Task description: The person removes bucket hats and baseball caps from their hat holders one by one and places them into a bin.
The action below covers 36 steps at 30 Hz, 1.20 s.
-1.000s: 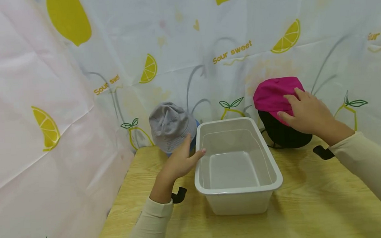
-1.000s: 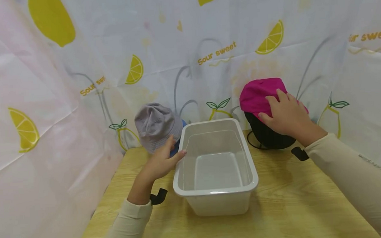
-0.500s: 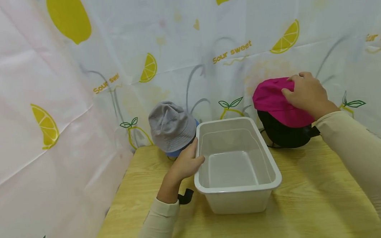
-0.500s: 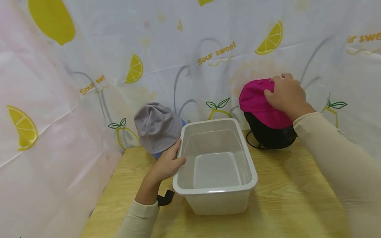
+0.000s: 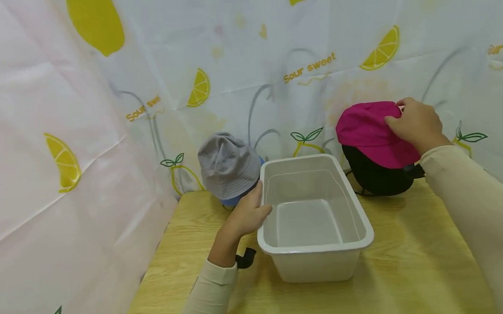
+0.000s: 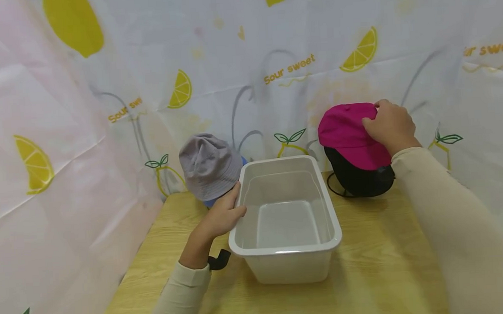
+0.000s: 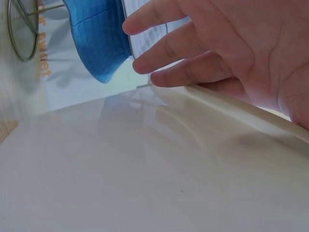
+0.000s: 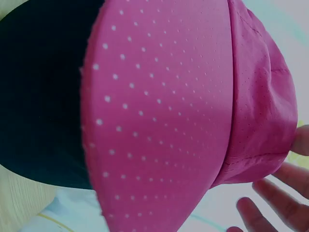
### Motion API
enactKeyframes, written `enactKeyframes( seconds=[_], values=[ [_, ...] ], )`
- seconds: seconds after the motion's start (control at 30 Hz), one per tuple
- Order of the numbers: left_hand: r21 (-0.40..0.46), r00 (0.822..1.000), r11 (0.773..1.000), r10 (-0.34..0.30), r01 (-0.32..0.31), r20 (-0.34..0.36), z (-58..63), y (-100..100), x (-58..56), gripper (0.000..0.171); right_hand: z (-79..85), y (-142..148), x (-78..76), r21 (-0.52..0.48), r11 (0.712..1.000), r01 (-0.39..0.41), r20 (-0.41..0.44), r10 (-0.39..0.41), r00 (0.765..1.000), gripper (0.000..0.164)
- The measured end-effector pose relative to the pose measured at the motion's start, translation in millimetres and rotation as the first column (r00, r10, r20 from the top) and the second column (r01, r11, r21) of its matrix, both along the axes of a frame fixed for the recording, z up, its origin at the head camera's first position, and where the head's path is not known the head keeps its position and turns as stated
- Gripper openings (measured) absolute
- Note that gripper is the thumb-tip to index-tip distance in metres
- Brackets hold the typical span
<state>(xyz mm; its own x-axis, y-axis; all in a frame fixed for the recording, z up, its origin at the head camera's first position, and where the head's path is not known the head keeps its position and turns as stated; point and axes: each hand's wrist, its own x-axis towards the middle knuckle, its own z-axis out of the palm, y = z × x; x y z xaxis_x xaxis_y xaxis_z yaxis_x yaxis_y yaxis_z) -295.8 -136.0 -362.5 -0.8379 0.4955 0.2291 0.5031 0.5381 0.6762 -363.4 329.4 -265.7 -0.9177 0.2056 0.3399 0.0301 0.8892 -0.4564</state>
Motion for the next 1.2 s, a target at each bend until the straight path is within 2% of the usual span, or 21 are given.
enactKeyframes(
  seconds=[0.17, 0.4, 0.77, 1.07, 1.2],
  values=[
    [0.004, 1.0, 1.0, 0.0, 0.0, 0.011, -1.1, -0.7, -0.8, 0.087, 2.6, 2.2, 0.0, 0.026, 0.998, 0.058, -0.014, -0.058, 0.998, 0.057],
    [0.01, 0.999, 1.0, -0.004, 0.004, 0.034, -4.0, -2.3, 1.9, 0.085, 0.8, 3.9, -2.1, 0.001, 0.996, 0.088, -0.048, -0.088, 0.995, 0.051],
    [0.016, 1.0, 1.0, -0.019, 0.018, 0.023, -2.6, -0.9, -0.7, 0.086, 8.7, -7.1, -5.5, -0.178, 0.982, 0.06, -0.229, -0.101, 0.968, 0.055],
    [-0.002, 1.0, 1.0, -0.004, 0.004, 0.017, -2.2, -0.4, -0.9, 0.087, 21.0, -12.8, -6.9, -0.274, 0.961, 0.025, -0.296, -0.109, 0.949, 0.052],
    [-0.001, 1.0, 1.0, 0.003, -0.003, 0.02, -2.4, -0.3, -0.5, 0.087, 27.3, -12.8, -5.0, -0.339, 0.94, 0.025, -0.282, -0.127, 0.951, 0.053]
  ],
)
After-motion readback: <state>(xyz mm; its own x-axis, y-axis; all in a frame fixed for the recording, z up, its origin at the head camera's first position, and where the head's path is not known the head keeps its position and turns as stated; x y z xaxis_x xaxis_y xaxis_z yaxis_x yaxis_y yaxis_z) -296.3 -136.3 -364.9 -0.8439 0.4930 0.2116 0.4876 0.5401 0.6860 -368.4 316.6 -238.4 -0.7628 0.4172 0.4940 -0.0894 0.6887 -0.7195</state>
